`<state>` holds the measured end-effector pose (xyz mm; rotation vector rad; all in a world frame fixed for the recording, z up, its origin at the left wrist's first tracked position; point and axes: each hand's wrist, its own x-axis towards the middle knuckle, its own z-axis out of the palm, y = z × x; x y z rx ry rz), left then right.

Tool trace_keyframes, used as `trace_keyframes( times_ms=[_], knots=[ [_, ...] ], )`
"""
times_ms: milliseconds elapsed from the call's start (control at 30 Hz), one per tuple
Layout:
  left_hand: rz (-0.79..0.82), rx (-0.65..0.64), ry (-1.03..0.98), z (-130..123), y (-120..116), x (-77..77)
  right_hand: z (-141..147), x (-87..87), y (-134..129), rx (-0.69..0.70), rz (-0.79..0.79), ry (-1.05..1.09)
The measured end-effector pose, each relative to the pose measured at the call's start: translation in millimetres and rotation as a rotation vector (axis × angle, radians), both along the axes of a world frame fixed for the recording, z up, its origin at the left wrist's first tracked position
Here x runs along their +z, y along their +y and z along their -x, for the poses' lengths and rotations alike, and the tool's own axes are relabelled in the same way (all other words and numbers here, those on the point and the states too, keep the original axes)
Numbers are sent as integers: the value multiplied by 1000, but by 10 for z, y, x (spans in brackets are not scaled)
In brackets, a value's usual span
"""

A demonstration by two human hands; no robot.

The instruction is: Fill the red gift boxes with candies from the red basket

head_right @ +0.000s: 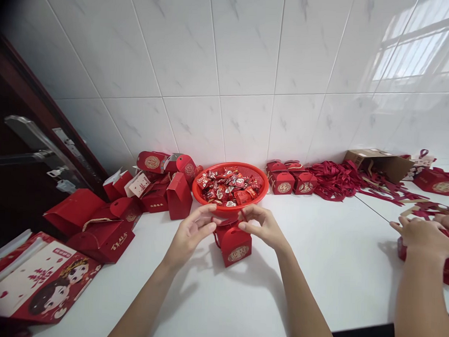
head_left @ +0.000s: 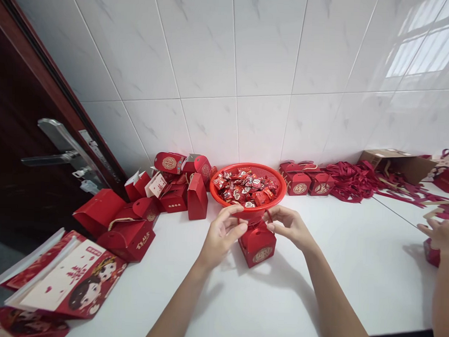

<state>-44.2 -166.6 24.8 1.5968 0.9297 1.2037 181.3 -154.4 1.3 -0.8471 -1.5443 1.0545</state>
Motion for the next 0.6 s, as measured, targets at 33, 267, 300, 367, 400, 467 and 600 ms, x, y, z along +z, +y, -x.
trace_keyframes(
  times_ms=[33, 267, 300, 367, 400, 467, 600],
  knots=[
    [-54, -28, 9, -49, -29, 18, 31, 8, -22, 6, -42, -67],
    [-360, -40, 294, -378, -157, -74, 326, -132, -137, -68, -103, -179],
    [-368, -58, 303, -397, -158, -89, 348, -163, -136, -103, -79, -141],
    [-388, -80, 299, -409, -148, -109, 360, -208, -119, -147, -45, -69],
    [-405, -78, 290, -404, -139, -117, 348, -218, -108, -160, -38, -43],
    [-447, -46, 260, -371, -113, -139, 293, -215, -85, -206, -38, 0],
    [-430, 37, 212, -249, -55, -250, 50, -179, -51, -391, -54, 97]
  ],
)
